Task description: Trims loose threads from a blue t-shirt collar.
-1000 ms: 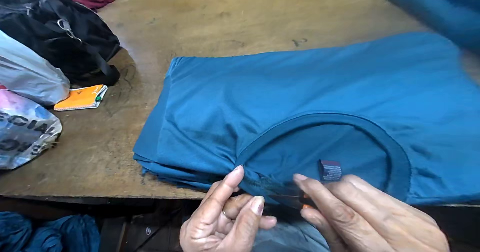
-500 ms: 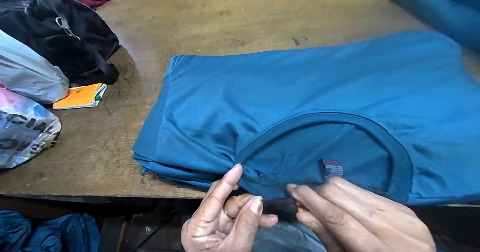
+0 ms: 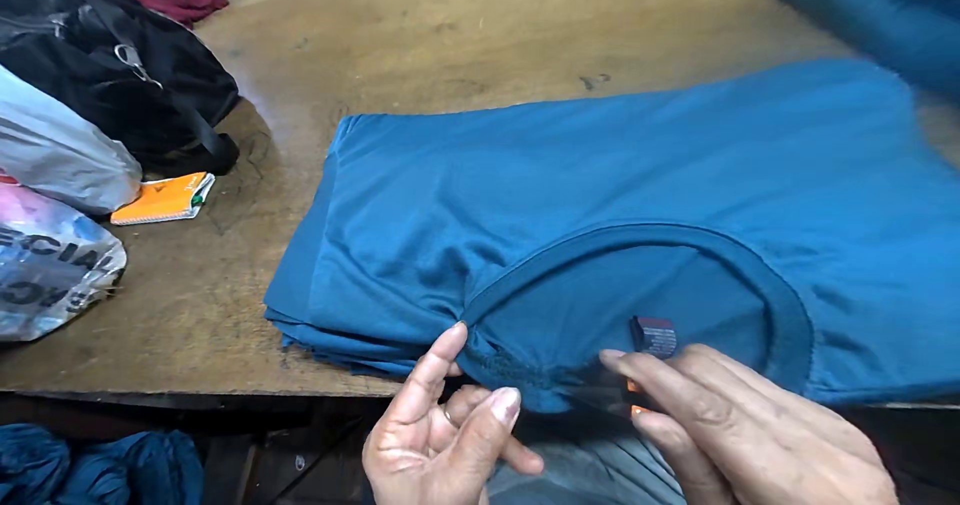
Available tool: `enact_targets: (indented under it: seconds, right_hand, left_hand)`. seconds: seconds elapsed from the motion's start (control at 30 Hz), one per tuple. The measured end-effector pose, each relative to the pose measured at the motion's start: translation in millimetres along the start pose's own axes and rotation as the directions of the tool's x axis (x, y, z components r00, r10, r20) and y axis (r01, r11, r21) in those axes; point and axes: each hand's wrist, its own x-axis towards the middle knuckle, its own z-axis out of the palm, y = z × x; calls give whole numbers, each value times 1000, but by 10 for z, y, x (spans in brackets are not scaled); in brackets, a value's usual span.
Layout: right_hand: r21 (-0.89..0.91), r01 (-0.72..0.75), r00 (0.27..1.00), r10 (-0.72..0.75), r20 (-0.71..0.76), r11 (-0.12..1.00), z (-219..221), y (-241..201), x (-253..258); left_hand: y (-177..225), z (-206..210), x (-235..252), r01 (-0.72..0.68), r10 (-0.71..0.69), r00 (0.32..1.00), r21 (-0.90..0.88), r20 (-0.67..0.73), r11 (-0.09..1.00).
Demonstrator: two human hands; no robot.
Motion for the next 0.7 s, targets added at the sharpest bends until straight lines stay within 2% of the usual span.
enact_targets:
  seconds: [0.07,0.1,0.17,0.27,0.37,0.43,0.5,0.57,0.63,0.7]
  right_hand:
    - [229,-73,997,71,21,971,-31,10,5]
    - [376,-116,993,108,42,919,-43,8,18]
    - [515,-182,983,151,102,838,-58,-15,72]
    - [443,-208,978,174,116,872,32,-120,133]
    - [415,-148,989,125,82,898,164,-175,150]
    - [579,-169,986,131,107,798,170,-163,152]
    - [769,-268,963,152,221,581,94,-128,156]
    - [844,-321,944,76,321,430,7,-50,142]
    - [854,-307,938,-19,346,421,-66,22,121]
    - [860,-286,941,-44,334,423,-126,68,88]
  left_hand:
    - [-21,-10,1,-26,26,1000,-3,10,1000]
    - [-35,-16,-4,-54,53,998,17,23,998]
    - [-61,-33,-6,-103,98,993,64,71,993]
    - [-93,-61,9,-131,123,982,46,145,990]
    - [-110,-96,4,-197,176,961,82,212,977]
    - [-84,-102,-11,-223,192,957,130,219,966]
    - [-63,-114,-18,-212,177,961,156,213,965]
    - [-74,-129,-6,-201,169,963,139,210,970]
    - [-108,-143,7,-218,185,958,134,221,967]
    - [-127,-162,21,-245,196,945,170,262,954]
